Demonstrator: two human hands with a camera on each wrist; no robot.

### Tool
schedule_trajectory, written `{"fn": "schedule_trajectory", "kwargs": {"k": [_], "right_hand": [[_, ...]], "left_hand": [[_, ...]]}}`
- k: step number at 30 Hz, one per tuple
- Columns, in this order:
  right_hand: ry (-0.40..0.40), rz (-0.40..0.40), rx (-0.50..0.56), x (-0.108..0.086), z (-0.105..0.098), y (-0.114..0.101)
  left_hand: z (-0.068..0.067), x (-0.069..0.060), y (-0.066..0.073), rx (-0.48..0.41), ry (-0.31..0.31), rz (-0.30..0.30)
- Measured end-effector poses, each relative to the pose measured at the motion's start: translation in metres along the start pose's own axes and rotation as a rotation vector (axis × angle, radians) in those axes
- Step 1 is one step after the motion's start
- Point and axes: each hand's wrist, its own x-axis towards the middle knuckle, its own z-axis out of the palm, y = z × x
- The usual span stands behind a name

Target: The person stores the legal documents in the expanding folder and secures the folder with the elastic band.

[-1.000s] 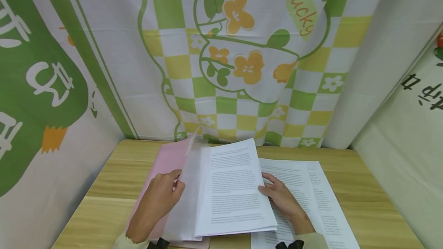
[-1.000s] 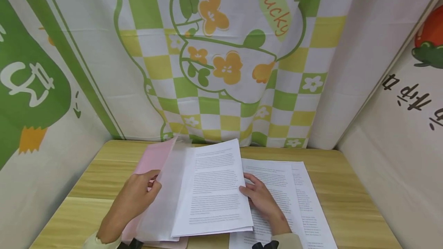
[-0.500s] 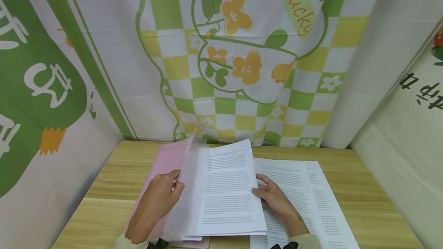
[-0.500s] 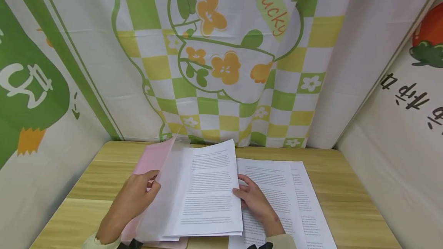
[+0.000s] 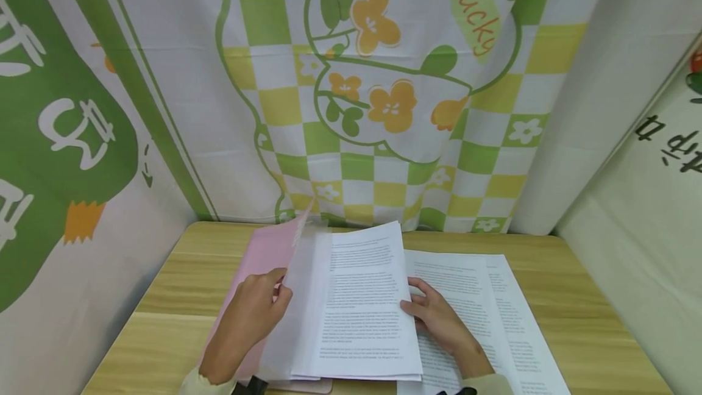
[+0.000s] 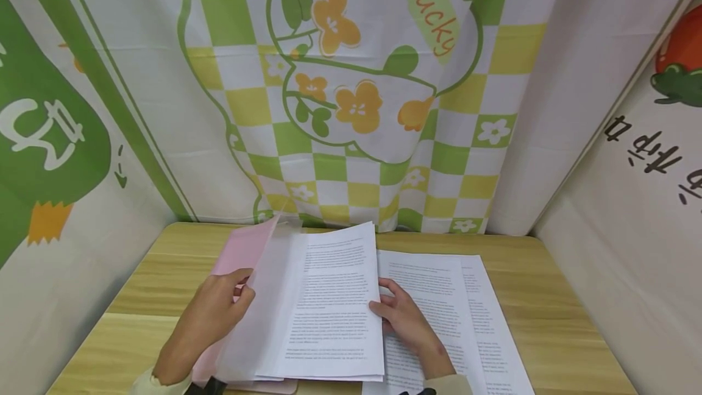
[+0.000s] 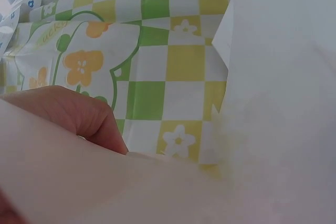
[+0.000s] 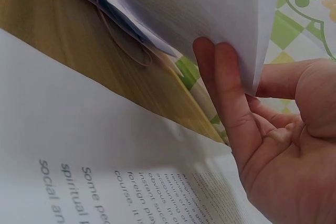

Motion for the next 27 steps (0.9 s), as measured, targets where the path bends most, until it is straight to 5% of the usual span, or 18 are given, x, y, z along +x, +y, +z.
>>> {"fn": "schedule_trajectory", "kwargs": {"k": [15, 27], "right_hand": [[-0.041, -0.004, -0.009, -0.0029, 0.0037, 0.0024], [0.029, -0.023, 0.0, 0.0048, 0.0078, 0.0049]], "left_hand": [[0.0003, -0.0018, 0.0009, -0.013, -0.027, -0.035], [-0.0004, -0.0019, 0.0008, -0.014, -0.027, -0.027]]}}
